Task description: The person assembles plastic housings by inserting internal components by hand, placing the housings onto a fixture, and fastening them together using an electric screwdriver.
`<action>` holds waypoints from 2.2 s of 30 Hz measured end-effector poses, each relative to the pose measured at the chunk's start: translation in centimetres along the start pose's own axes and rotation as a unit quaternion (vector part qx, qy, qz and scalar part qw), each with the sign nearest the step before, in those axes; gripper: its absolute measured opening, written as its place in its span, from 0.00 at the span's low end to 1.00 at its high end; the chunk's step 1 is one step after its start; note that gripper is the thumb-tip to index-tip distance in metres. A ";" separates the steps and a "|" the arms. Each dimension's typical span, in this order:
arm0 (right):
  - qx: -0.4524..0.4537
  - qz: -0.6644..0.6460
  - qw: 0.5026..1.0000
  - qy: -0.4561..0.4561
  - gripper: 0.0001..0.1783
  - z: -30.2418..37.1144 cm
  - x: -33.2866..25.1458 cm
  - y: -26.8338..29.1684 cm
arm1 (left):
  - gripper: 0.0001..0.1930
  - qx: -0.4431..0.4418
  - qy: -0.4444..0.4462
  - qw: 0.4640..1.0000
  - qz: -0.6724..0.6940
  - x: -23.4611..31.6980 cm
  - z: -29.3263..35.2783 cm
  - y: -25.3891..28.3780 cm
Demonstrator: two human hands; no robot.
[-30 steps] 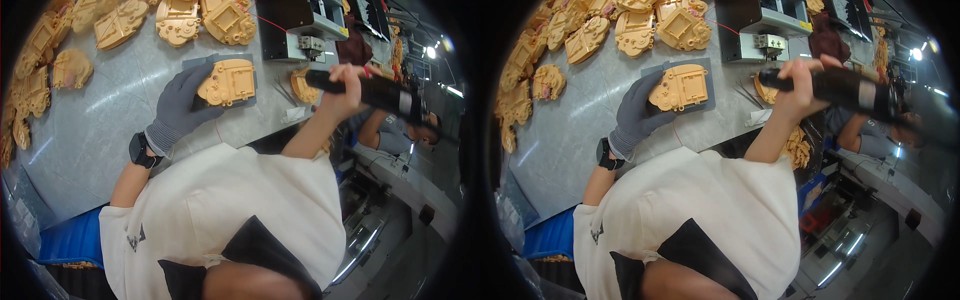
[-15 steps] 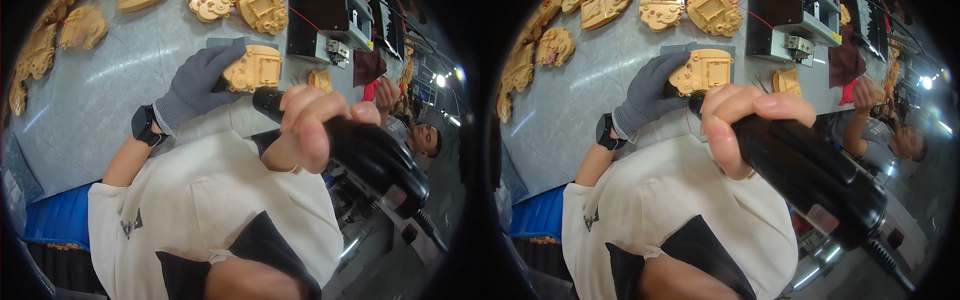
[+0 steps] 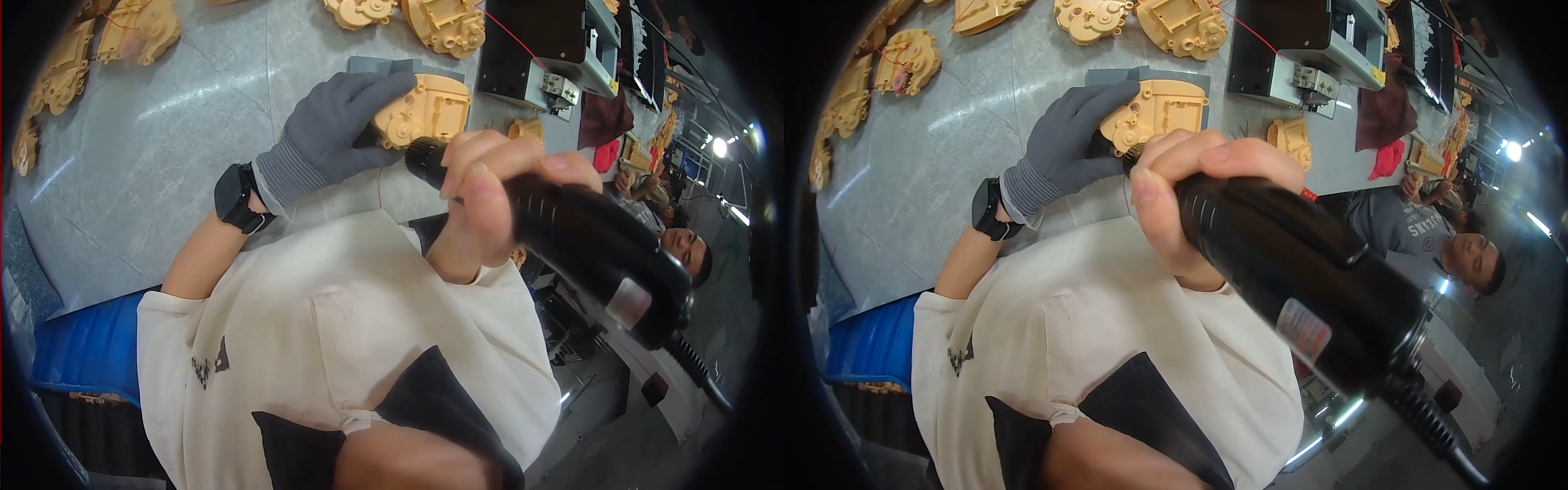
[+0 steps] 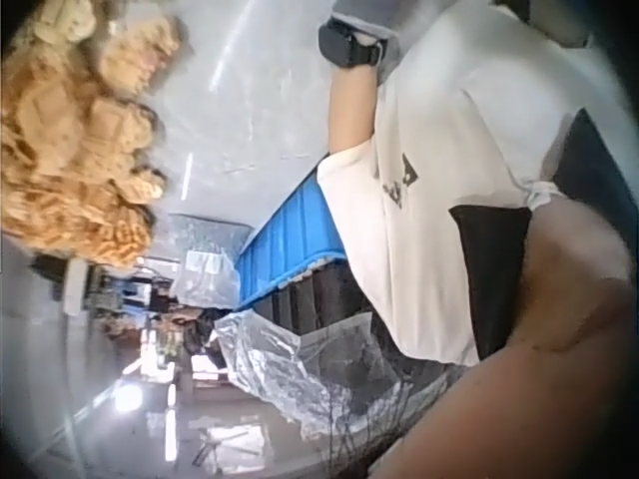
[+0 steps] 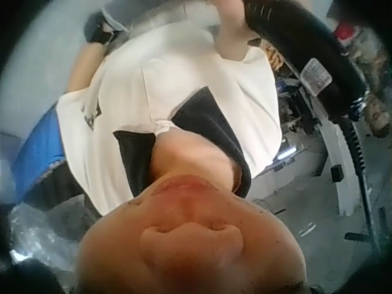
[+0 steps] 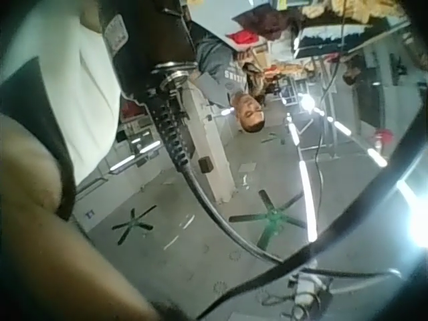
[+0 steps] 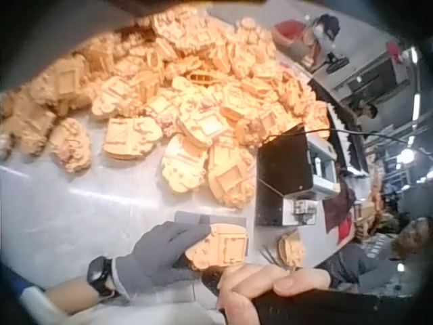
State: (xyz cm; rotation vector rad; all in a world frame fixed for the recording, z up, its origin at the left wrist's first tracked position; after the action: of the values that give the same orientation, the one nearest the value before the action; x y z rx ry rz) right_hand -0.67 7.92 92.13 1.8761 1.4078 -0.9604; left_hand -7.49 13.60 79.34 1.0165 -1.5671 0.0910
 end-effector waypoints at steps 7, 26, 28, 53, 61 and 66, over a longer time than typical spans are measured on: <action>-0.027 0.017 0.999 -0.028 0.30 -0.1 0.8 -0.4 | 0.39 -0.010 0.006 1.000 -0.002 -0.5 -0.1 -0.2; 0.371 0.135 0.918 0.027 0.08 1.3 -3.4 19.8 | 0.34 -0.017 0.002 0.999 -0.044 1.3 0.4 -0.4; 0.423 0.183 0.888 0.009 0.08 0.0 -1.3 22.8 | 0.34 -0.028 0.042 0.998 -0.043 0.3 -0.3 -0.5; 0.275 0.072 0.959 -0.009 0.26 -3.1 2.6 4.6 | 0.33 0.046 0.031 0.998 -0.015 0.0 0.0 0.8; 0.246 0.077 0.965 -0.049 0.23 -4.2 4.4 4.2 | 0.35 0.036 0.043 0.998 -0.007 -0.6 0.1 0.6; 0.251 0.044 0.965 -0.058 0.23 -4.2 4.8 4.3 | 0.35 0.040 0.045 0.998 -0.016 -0.8 0.0 0.7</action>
State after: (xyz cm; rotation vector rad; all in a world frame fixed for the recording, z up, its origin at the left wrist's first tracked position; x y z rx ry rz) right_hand 5.14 12.74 90.66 2.1725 1.0648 -1.4576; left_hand -8.04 14.45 79.00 1.0863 -1.4749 0.1766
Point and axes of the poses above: each hand's wrist, its own z-axis away from the middle knuckle, its own y-axis out of the back of the hand, x = y × z, the point moved 10 cm from there along -z, towards the middle knuckle, and after that the axes turned 3 degrees about y, right-handed, at the moved point
